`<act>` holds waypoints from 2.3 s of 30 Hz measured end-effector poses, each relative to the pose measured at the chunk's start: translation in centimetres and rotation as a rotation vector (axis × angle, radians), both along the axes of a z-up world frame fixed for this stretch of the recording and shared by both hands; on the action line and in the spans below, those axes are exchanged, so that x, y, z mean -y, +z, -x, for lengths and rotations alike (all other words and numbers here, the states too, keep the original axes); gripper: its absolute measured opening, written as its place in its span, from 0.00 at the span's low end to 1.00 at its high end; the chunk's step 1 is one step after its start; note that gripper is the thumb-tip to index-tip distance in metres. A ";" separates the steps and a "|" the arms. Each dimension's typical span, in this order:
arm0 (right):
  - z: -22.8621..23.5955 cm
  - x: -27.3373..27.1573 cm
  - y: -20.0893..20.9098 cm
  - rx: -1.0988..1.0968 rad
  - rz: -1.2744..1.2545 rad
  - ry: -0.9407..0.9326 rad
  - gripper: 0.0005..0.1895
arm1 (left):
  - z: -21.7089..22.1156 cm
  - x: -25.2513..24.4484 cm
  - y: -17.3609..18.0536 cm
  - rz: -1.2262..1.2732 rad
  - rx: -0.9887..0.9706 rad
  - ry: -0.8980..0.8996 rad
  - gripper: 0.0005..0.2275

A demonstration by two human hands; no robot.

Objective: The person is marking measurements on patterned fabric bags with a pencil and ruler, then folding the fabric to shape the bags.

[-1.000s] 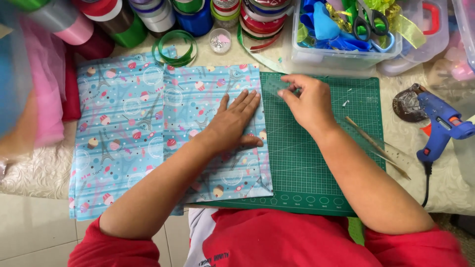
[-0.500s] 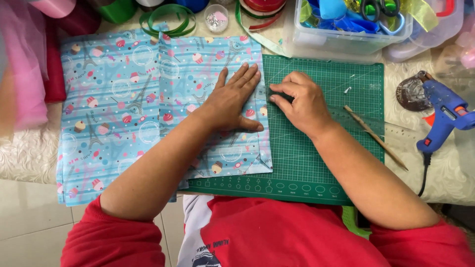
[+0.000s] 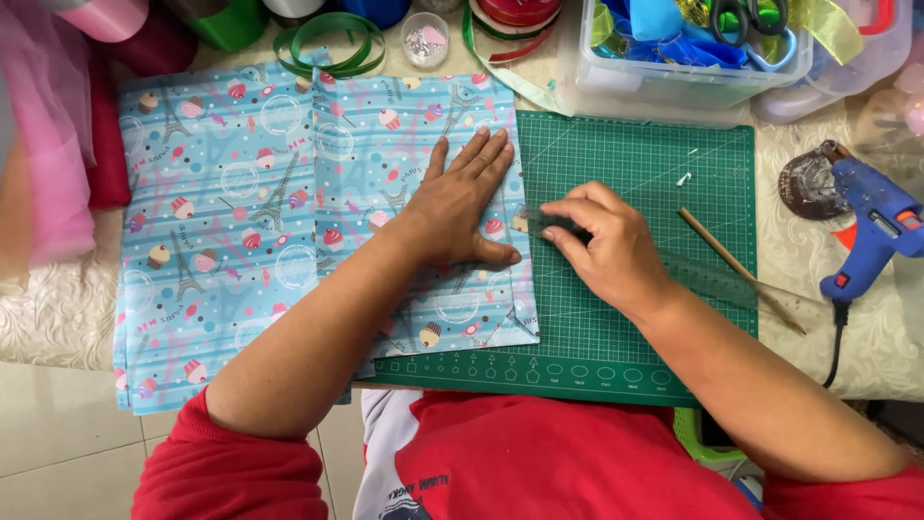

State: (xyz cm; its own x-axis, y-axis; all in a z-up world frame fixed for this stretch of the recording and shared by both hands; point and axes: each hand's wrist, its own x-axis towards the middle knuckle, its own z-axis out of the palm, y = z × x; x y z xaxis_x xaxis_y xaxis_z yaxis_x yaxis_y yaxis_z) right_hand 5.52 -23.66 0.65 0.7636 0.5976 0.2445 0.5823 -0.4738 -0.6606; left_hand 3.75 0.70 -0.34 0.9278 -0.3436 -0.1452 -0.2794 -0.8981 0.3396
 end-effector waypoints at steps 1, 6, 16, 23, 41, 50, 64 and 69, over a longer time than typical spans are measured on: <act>0.1 0.1 0.4 -0.002 0.000 -0.001 0.11 | 0.0 0.0 0.0 0.000 -0.002 -0.001 0.59; 1.4 -0.5 1.0 -0.151 0.057 -0.051 0.13 | 0.4 0.3 1.0 0.004 -0.005 0.013 0.61; 0.3 -1.5 1.0 -0.085 0.061 -0.091 0.10 | 0.4 0.4 1.0 -0.004 -0.010 0.020 0.61; 0.8 -0.9 0.6 -0.161 0.058 -0.103 0.14 | 0.8 0.5 0.7 0.015 -0.015 0.027 0.62; 0.1 1.0 4.8 -0.195 0.358 0.039 0.09 | 5.2 3.1 -6.2 0.128 0.552 -0.048 0.08; 1.4 1.3 3.5 -0.145 0.297 0.153 0.09 | 7.3 3.7 -2.8 0.228 0.419 -0.001 0.14; 2.7 2.2 3.8 -0.233 0.325 0.175 0.11 | 7.6 4.2 -0.7 0.102 0.217 0.007 0.28; 3.0 2.6 6.6 -0.218 0.457 0.168 0.11 | 7.4 4.3 -0.2 0.095 0.197 0.010 0.28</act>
